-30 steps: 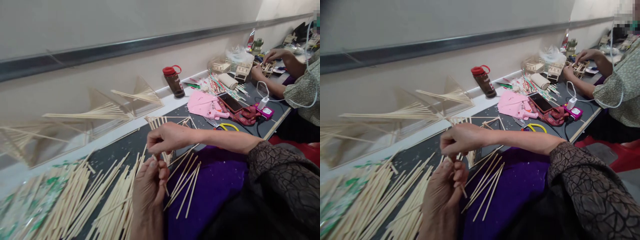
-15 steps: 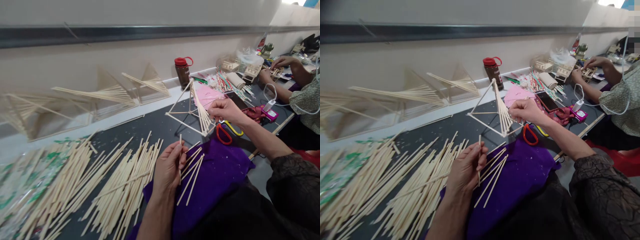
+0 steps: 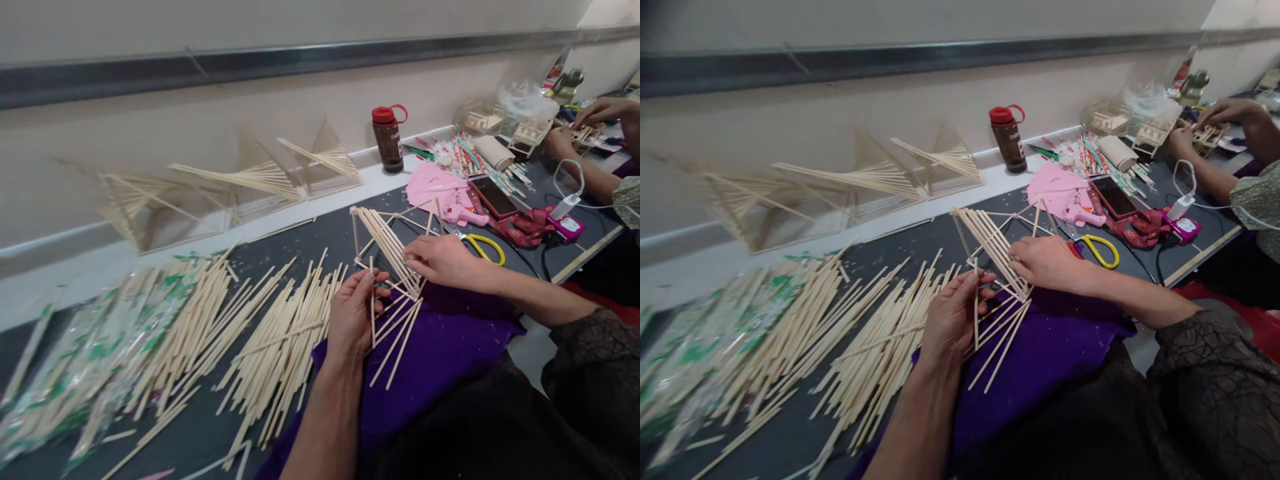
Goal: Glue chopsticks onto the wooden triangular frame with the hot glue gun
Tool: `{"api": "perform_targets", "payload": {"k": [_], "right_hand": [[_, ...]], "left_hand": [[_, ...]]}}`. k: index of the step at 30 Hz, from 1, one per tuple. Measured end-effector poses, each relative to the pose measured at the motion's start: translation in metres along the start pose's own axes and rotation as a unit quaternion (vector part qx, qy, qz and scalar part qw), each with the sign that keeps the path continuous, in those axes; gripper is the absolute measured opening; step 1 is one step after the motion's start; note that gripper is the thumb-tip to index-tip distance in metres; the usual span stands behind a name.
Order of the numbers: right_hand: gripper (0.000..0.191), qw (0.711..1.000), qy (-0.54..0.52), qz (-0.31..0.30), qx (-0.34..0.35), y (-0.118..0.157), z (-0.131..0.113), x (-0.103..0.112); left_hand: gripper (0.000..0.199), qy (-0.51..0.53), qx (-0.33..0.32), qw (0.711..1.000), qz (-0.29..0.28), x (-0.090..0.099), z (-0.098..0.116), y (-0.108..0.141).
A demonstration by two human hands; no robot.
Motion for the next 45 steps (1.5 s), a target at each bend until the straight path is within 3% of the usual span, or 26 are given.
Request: {"api": "perform_targets", "payload": {"k": [4,9,18,24,30,32,34,38,41,45], "right_hand": [[0.036,0.993,0.113,-0.017,0.001,0.006,-0.014,0.001],[0.042,0.989,0.113,-0.088,-0.039,-0.005,-0.003,-0.012],[0.05,0.998,0.023,-0.038,-0.037,-0.044,0.01,-0.002],[0.044,0.997,0.04,-0.044,-0.04,-0.054,-0.006,-0.018],[0.039,0.996,0.076,-0.053,-0.015,-0.042,-0.034,-0.022],[0.035,0.996,0.085,-0.031,-0.002,-0.033,-0.038,-0.012],[0.033,0.997,0.063,0.029,0.014,-0.027,-0.034,0.008],[0.029,0.983,-0.004,0.18,-0.026,-0.023,0.004,0.047],[0.03,0.977,-0.042,0.206,-0.043,-0.031,0.027,0.054],[0.034,0.962,-0.068,0.258,-0.061,-0.038,0.039,0.059]], "left_hand": [[0.031,0.003,-0.001,1.0,-0.018,-0.002,-0.001,0.001],[0.028,0.001,0.004,0.999,-0.037,-0.005,-0.007,0.002],[0.034,0.017,-0.055,0.998,-0.015,-0.002,0.007,0.003],[0.036,0.042,-0.1,0.994,0.013,0.006,0.018,0.002],[0.035,0.054,-0.102,0.993,0.021,0.009,0.019,0.001],[0.035,0.057,-0.098,0.993,0.02,0.009,0.019,0.001],[0.035,0.058,-0.097,0.993,0.019,0.009,0.019,0.002],[0.033,0.053,-0.092,0.994,0.012,0.007,0.019,0.003],[0.033,0.056,-0.084,0.995,0.008,0.006,0.018,0.002],[0.035,0.053,-0.085,0.995,0.014,0.007,0.017,0.001]]}}
Point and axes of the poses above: each hand's wrist, its own y-axis away from the middle knuckle, its own x-axis out of the back of the hand, z = x × y, the point moved 7 cm from there along -y, towards the middle knuckle, and after that the axes turned 4 degrees about y, right-handed, at the moved point
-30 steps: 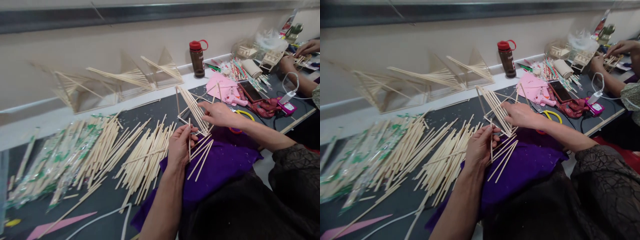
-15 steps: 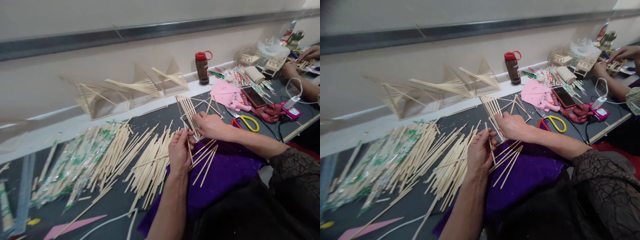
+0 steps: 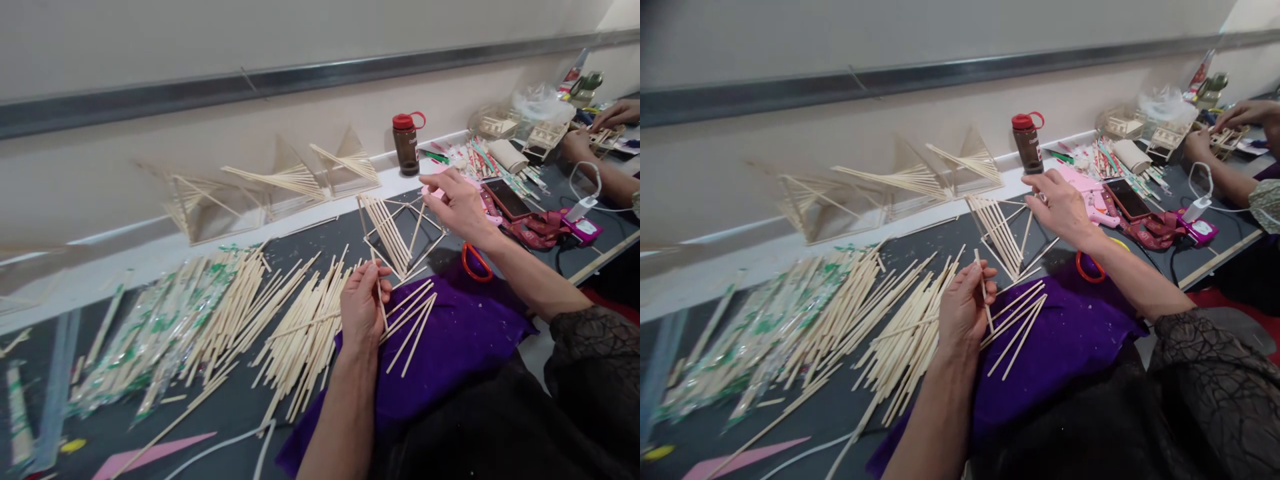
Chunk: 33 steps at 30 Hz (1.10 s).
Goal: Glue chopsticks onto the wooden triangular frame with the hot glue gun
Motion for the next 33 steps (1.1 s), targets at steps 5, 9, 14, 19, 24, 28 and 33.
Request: {"api": "perform_targets", "payload": {"k": [5,9,14,19,24,28,33], "right_hand": [[0.025,0.999,-0.009,-0.025,-0.033,-0.008,0.018,-0.012],[0.021,0.999,-0.041,-0.031,-0.018,-0.01,0.025,-0.019],[0.014,0.998,-0.068,-0.012,-0.009,-0.009,0.019,-0.019],[0.01,0.996,-0.084,0.012,0.004,-0.006,0.011,-0.021],[0.007,0.995,-0.086,0.018,0.041,-0.002,0.004,-0.027],[0.009,0.996,-0.077,0.011,0.051,-0.006,0.002,-0.028],[0.01,0.995,-0.071,-0.019,0.07,-0.004,-0.002,-0.031]], "left_hand": [[0.039,0.002,0.006,1.0,0.002,0.0,-0.001,0.0],[0.039,0.006,0.011,1.0,0.002,-0.001,-0.002,0.002],[0.037,0.007,0.012,1.0,-0.007,-0.001,-0.003,0.002],[0.038,0.004,0.009,1.0,-0.01,-0.001,-0.003,0.002],[0.037,-0.003,0.015,1.0,-0.002,0.001,-0.005,0.001],[0.039,0.0,0.019,1.0,-0.003,0.001,-0.006,0.0],[0.036,-0.007,0.019,1.0,-0.008,-0.001,-0.003,0.0]]}}
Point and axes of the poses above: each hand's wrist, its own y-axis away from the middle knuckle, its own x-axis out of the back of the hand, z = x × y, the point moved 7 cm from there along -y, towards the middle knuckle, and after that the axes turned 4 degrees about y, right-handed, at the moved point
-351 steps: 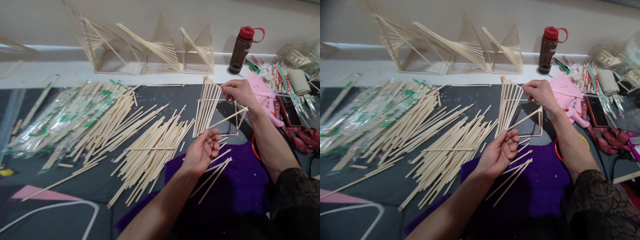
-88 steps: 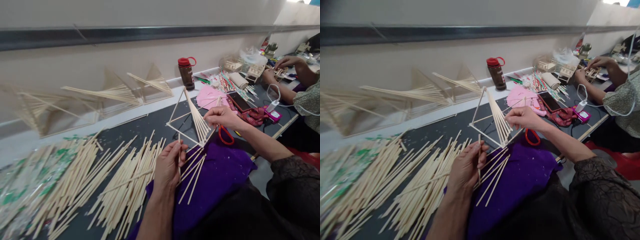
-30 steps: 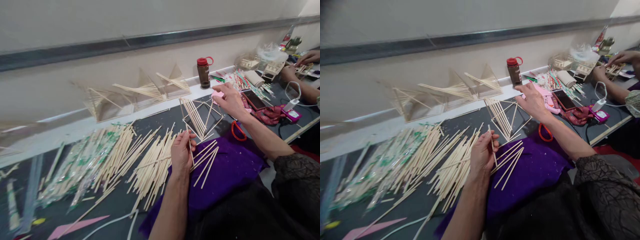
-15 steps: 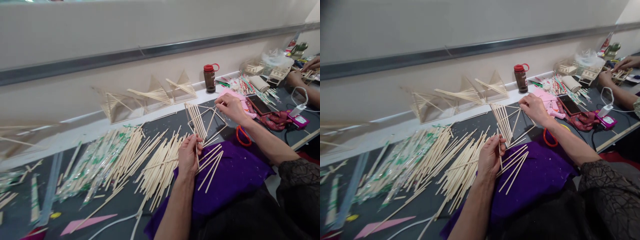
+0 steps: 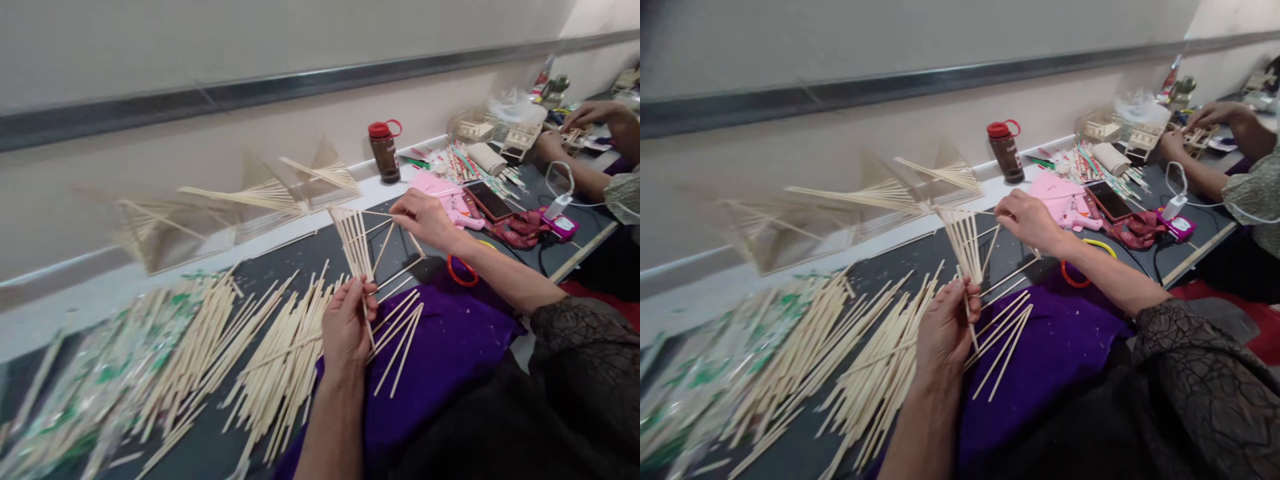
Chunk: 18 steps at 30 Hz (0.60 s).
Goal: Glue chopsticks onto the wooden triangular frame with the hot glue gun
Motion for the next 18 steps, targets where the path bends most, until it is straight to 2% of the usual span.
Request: {"api": "perform_targets", "payload": {"k": [2,4,7,9,10,12,14,15,18], "right_hand": [[0.009,1.0,-0.01,-0.013,0.01,0.003,-0.001,0.0],[0.015,0.999,-0.039,-0.017,-0.007,0.007,0.007,0.007],[0.027,0.992,-0.053,-0.02,-0.11,0.012,0.043,0.029],[0.026,0.981,0.035,-0.055,-0.184,0.017,0.074,0.044],[0.025,0.968,0.117,-0.092,-0.202,0.02,0.088,0.05],[0.026,0.905,0.289,-0.21,-0.229,0.031,0.113,0.052],[0.032,0.848,0.371,-0.295,-0.236,0.044,0.127,0.05],[0.035,0.835,0.383,-0.316,-0.237,0.049,0.13,0.047],[0.04,0.831,0.388,-0.318,-0.24,0.057,0.13,0.042]], "left_hand": [[0.036,-0.004,0.005,1.0,0.003,0.0,0.001,0.0],[0.036,-0.005,0.006,1.0,0.005,0.0,0.001,0.0],[0.036,-0.007,0.003,1.0,0.007,-0.001,0.002,0.0],[0.036,-0.009,0.005,1.0,0.011,-0.001,0.001,0.001],[0.036,-0.01,0.007,1.0,0.012,-0.002,0.001,0.001],[0.036,-0.014,0.01,1.0,0.012,-0.003,0.001,0.003],[0.034,-0.018,0.011,1.0,0.007,-0.005,0.001,0.004],[0.033,-0.02,0.011,1.0,0.004,-0.005,0.001,0.005],[0.032,-0.021,0.014,1.0,-0.003,-0.007,-0.001,0.005]]}}
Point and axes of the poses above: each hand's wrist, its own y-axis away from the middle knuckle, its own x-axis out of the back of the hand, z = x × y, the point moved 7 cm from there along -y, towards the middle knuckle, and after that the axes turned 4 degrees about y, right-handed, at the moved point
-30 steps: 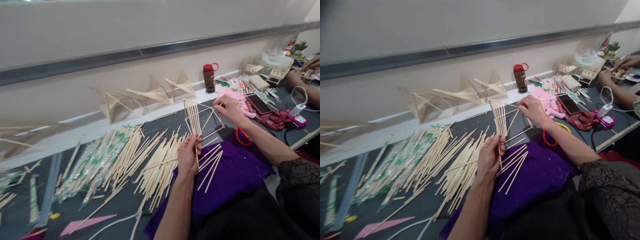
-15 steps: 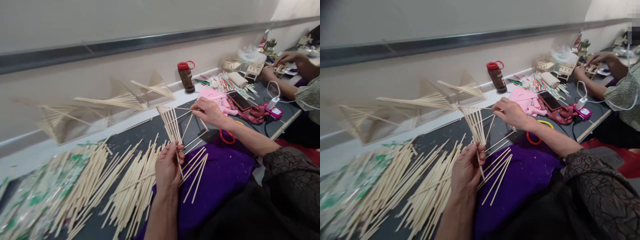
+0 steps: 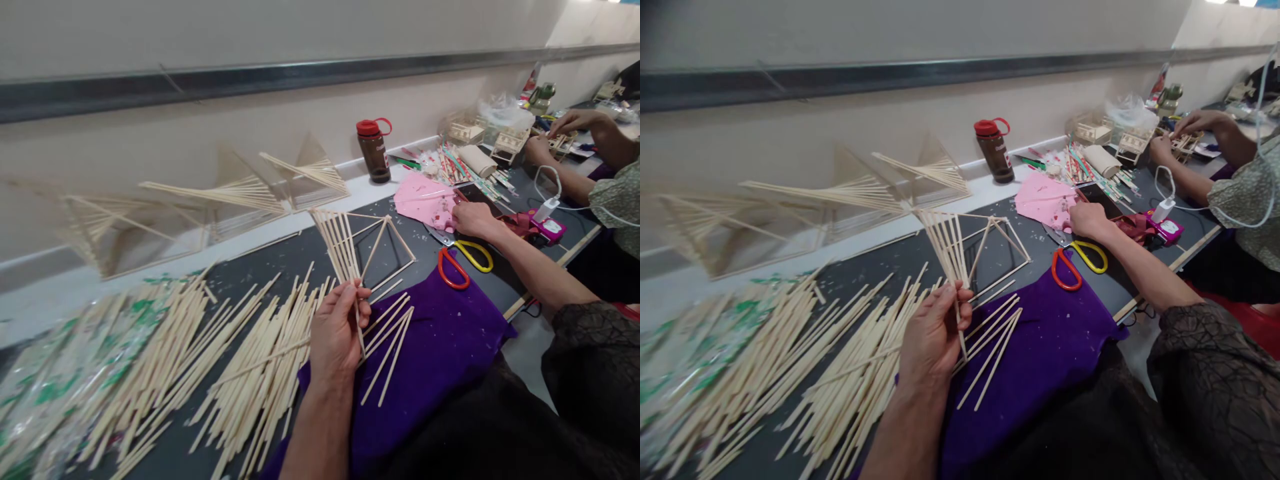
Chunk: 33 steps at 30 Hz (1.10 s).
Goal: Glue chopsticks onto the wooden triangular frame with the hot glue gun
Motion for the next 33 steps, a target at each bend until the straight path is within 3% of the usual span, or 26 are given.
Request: {"api": "perform_targets", "payload": {"k": [5,7,11,13,15,18,21,24,26,29,33], "right_hand": [[0.048,1.0,-0.019,0.014,-0.015,-0.005,0.001,-0.005],[0.042,0.999,-0.029,0.014,-0.011,-0.007,0.003,-0.003],[0.029,0.995,-0.067,0.07,-0.036,-0.002,0.014,0.019],[0.027,0.981,-0.137,0.122,-0.065,0.006,0.025,0.032],[0.021,0.944,-0.273,0.168,-0.074,0.016,0.034,0.041],[0.019,0.83,-0.528,0.173,-0.042,0.029,0.036,0.041],[0.023,0.693,-0.714,0.096,-0.023,0.038,0.023,0.032],[0.031,0.6,-0.8,0.009,0.008,0.047,0.0,0.03],[0.033,0.569,-0.821,-0.019,0.034,0.054,-0.013,0.033],[0.033,0.548,-0.833,-0.023,0.064,0.062,-0.032,0.04],[0.035,0.578,-0.806,-0.047,0.12,0.07,-0.069,0.048]], "left_hand": [[0.033,0.005,-0.003,1.0,0.003,0.002,-0.001,-0.001],[0.033,0.008,-0.006,1.0,0.004,0.002,-0.001,-0.001],[0.037,0.017,0.003,1.0,0.0,0.001,-0.002,-0.001],[0.038,0.022,0.002,1.0,0.002,0.001,0.0,0.0],[0.038,0.023,0.0,1.0,0.001,0.001,0.001,0.001],[0.039,0.02,0.007,1.0,-0.007,0.0,0.001,0.001],[0.041,0.019,0.015,1.0,-0.009,-0.001,0.0,0.001],[0.04,0.017,0.015,1.0,-0.012,-0.002,-0.001,0.0],[0.038,0.014,0.013,1.0,-0.017,-0.002,-0.002,0.0],[0.033,0.009,0.005,0.999,-0.031,-0.004,-0.004,-0.002],[0.029,0.014,-0.026,1.0,-0.011,-0.003,0.005,0.001]]}}
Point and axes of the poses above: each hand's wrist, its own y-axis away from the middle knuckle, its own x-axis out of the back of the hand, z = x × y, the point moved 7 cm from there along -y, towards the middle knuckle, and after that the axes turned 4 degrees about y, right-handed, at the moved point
